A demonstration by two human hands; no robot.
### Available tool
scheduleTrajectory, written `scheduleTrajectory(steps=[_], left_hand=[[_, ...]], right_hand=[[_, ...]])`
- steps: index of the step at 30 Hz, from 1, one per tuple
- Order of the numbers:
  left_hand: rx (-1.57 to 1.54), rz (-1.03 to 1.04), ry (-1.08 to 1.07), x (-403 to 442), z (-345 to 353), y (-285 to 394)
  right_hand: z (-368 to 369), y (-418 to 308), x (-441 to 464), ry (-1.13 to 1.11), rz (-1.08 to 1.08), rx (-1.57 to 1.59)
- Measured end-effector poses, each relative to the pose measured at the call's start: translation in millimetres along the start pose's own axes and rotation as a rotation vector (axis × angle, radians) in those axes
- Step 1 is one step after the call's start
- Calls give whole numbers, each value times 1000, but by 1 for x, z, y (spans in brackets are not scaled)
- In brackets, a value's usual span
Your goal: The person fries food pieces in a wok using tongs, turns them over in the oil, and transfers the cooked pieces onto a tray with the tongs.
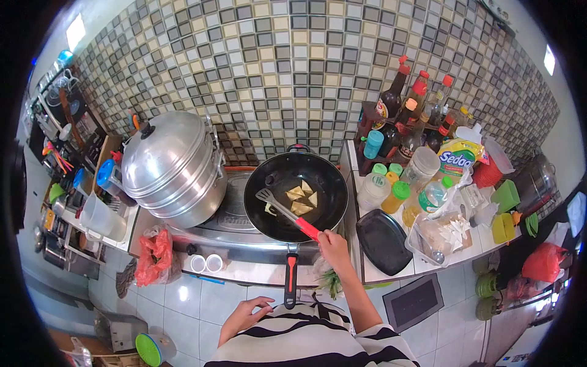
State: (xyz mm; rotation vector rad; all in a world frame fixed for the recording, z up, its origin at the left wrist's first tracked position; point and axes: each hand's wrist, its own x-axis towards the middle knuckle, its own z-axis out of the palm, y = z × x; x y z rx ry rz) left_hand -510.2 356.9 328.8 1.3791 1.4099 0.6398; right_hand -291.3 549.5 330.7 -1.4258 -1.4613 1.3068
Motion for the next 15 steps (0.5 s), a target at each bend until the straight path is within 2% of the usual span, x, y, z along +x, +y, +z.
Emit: scheduleTrajectory(steps=[6, 8, 15], left_hand=[[-1, 14, -3, 0, 0, 2], [3, 11, -3, 0, 1, 0], [2, -1, 1, -1, 0, 3]], right_hand=[[4, 3, -1, 44, -67, -121], [7, 6, -1, 92, -190, -225], [7, 7, 5, 213, -288, -344]])
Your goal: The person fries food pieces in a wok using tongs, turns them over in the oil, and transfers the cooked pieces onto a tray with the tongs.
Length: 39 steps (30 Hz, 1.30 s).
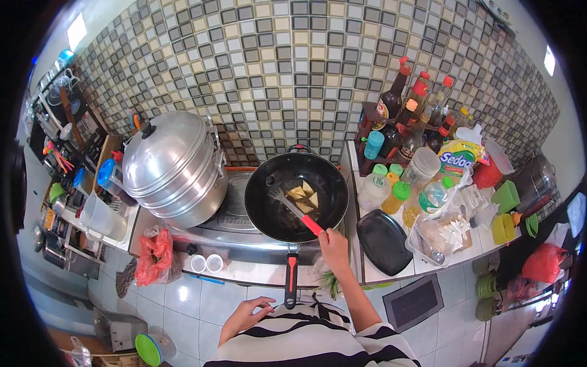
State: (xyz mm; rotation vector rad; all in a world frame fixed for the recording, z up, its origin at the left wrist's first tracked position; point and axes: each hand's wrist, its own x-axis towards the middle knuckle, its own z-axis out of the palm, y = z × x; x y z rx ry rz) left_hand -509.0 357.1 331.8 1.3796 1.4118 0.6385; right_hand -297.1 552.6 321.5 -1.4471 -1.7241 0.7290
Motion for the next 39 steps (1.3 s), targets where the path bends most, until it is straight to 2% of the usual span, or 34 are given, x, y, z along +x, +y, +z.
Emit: scheduleTrajectory(steps=[3, 6, 8, 9, 11, 14, 18, 20, 26, 31, 39], left_hand=[[6, 6, -3, -1, -1, 1], [-2, 6, -8, -2, -1, 1], [2, 2, -5, -1, 0, 0], [5, -1, -3, -1, 0, 0], [-3, 2, -3, 0, 0, -1], [-13, 7, -5, 1, 2, -4], [-4, 5, -9, 3, 3, -5], [-9, -2, -5, 3, 3, -3], [-13, -4, 22, 3, 4, -4], [-31, -28, 28, 0, 3, -3], [-23, -8, 10, 1, 4, -3]], right_hand=[[-5, 4, 5, 134, -103, -74], [-13, 13, 11, 126, -61, -45], [-17, 20, 14, 106, 76, 48], [-22, 17, 14, 107, 76, 47], [-34, 6, 15, 214, -52, -112], [-38, 10, 17, 226, -58, -188], [-31, 23, 14, 188, -43, -212], [-24, 26, 11, 137, -110, -133], [-21, 14, 9, 124, -12, -15], [-50, -13, 13, 197, 26, -19], [-88, -34, 8, 122, 22, -168]])
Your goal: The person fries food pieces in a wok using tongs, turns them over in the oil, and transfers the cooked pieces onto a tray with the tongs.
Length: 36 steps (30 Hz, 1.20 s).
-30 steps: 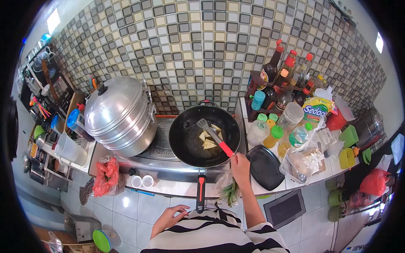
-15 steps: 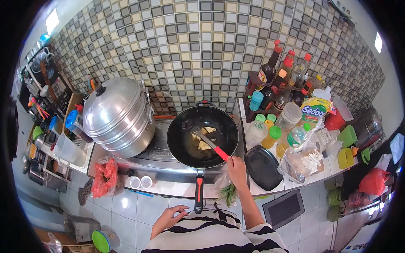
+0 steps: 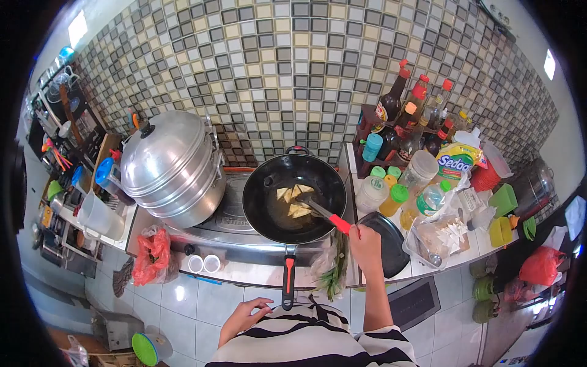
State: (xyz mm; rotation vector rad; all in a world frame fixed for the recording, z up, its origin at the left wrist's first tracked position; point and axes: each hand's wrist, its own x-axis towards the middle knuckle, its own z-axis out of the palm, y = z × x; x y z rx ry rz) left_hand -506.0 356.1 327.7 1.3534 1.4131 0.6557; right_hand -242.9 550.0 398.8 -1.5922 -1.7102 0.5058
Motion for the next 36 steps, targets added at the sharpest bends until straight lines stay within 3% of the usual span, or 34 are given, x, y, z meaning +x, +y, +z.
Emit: scheduleTrajectory(steps=[3, 5, 8, 12, 14, 18, 20, 36], left_hand=[[4, -4, -1, 1, 0, 0], [-3, -1, -1, 1, 0, -1], [-8, 7, -8, 1, 1, -1], [-12, 13, -6, -1, 2, -1], [-5, 6, 3, -2, 2, -1], [-12, 4, 14, -4, 3, -4], [4, 4, 11, -5, 3, -3], [67, 2, -60, -5, 3, 7]], right_hand=[[9, 13, -1, -20, 11, -36], [14, 21, 0, -137, 219, 129], [23, 15, 1, -184, 323, 288], [48, 29, -1, -216, 315, 379], [63, 41, -3, -191, 166, 394], [66, 31, -5, -253, 170, 415], [71, 31, -4, -291, 203, 591], [95, 31, -12, -273, 197, 482]])
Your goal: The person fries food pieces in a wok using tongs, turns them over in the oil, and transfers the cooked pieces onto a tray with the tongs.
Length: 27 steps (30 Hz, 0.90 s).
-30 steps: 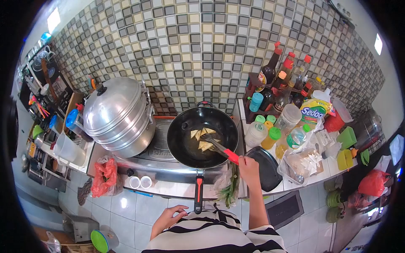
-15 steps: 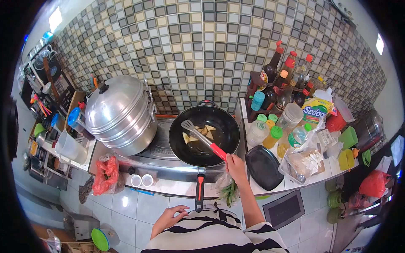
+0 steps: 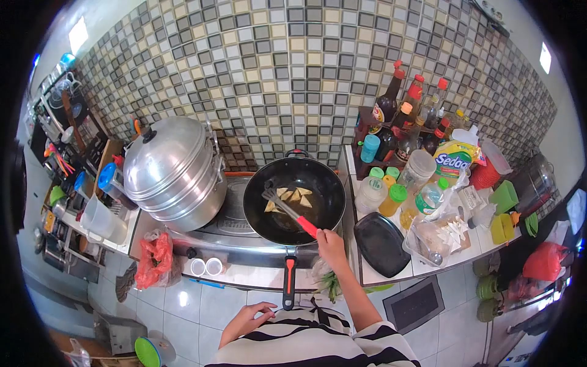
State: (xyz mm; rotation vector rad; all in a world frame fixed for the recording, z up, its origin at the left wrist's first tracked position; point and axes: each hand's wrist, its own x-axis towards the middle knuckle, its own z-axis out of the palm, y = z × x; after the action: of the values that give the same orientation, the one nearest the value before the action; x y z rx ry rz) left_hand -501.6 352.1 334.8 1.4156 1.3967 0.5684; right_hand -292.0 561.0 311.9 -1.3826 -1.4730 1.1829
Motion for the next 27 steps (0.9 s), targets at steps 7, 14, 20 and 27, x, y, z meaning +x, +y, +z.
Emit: scheduleTrajectory(steps=[7, 14, 20, 27], left_hand=[[28, 1, 15, 1, 0, -6], [32, 67, 1, 5, 3, -17], [47, 50, 2, 6, 4, -17], [18, 73, 2, 7, 5, -18]], right_hand=[[-27, -24, -11, 212, -193, -276], [-50, -15, -13, 334, -151, -413], [-44, 1, -3, 278, -25, -265], [-26, 16, 11, 274, 23, -71]])
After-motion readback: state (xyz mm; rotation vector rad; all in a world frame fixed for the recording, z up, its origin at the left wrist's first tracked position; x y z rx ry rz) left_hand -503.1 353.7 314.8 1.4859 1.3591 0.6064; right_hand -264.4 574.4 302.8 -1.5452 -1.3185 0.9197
